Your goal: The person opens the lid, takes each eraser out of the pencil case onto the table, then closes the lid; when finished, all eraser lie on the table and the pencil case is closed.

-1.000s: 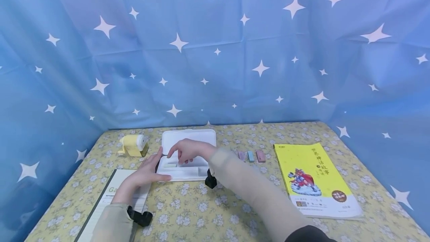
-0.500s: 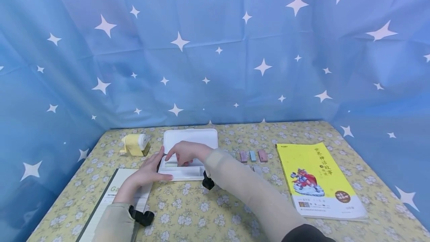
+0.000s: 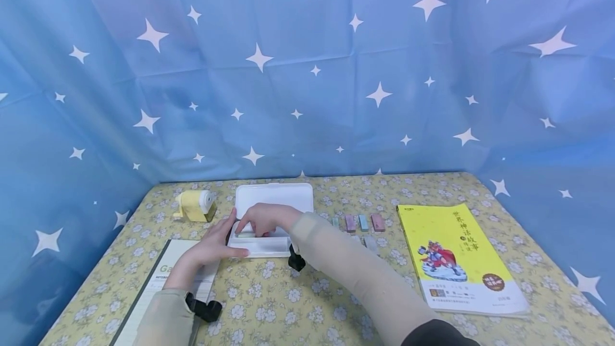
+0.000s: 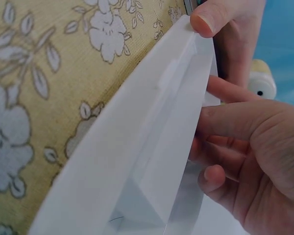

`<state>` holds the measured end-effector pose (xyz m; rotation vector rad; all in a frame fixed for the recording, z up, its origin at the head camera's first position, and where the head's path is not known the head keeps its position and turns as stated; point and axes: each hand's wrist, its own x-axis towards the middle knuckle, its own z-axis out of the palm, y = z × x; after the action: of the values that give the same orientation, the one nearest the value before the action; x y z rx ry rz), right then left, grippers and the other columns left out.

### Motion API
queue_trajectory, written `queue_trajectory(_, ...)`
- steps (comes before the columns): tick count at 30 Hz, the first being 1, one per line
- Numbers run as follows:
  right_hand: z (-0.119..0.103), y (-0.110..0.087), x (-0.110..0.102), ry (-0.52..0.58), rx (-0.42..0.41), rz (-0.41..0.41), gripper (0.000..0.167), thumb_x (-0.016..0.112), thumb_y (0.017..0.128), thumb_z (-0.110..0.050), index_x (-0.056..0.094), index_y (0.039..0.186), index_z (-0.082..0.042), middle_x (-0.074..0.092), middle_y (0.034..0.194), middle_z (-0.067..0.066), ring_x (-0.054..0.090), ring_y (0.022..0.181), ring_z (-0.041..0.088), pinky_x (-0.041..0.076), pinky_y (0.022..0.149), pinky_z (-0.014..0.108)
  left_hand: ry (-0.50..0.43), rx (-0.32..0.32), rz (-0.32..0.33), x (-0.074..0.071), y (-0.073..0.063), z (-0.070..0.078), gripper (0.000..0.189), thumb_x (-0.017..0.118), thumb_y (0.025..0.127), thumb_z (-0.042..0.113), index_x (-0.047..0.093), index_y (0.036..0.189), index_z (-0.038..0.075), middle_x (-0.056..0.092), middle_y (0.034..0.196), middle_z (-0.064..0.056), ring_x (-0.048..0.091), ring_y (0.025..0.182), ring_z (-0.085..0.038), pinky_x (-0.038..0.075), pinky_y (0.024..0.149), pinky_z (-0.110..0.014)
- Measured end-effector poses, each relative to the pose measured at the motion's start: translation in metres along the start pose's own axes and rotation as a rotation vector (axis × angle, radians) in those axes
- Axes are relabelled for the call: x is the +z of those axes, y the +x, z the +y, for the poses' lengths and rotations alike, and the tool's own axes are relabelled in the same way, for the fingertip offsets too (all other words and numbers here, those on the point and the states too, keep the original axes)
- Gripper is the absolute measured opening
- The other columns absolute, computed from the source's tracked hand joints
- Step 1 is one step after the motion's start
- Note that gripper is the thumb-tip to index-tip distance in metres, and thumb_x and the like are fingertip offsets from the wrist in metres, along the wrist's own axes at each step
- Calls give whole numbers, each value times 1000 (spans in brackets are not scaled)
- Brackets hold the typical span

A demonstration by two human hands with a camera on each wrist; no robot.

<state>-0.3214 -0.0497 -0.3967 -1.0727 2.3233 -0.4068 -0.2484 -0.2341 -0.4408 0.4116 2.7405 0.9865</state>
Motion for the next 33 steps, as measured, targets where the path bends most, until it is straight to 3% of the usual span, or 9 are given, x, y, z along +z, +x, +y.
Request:
queue_trajectory(10, 1, -7, -6, -50, -42, 37, 52, 67, 88, 4, 63, 131, -25, 62, 72, 1, 50, 54, 12, 42, 50, 22, -11, -5, -12, 0, 1, 2, 119, 78, 78, 47, -2, 156, 7, 9, 158, -27, 3, 142, -50, 4, 104, -73)
queue_trajectory(16, 0, -16, -17, -93, -57, 60, 51, 69, 88, -1, 62, 132, -26, 62, 87, -5, 54, 66, 11, 44, 56, 22, -16, -17, -18, 0, 0, 1, 119, 77, 78, 49, -3, 156, 8, 7, 158, -27, 1, 142, -50, 4, 103, -73)
queue_trajectory(27, 12, -31, -24, -11, -1, 51, 48, 65, 93, -5, 58, 134, -28, 62, 83, 1, 64, 67, 27, 47, 50, 37, 7, -35, -11, 0, -1, 2, 120, 78, 77, 50, -3, 156, 8, 7, 158, -27, 3, 141, -51, 8, 104, -73)
queue_trajectory(33, 21, -38, -22, 43, -10, 57, 47, 62, 93, -3, 57, 135, -25, 63, 85, 0, 64, 67, 29, 46, 49, 34, 15, -41, -8, 1, -1, 2, 121, 78, 77, 50, -3, 156, 8, 7, 158, -27, 3, 141, -51, 8, 104, -73)
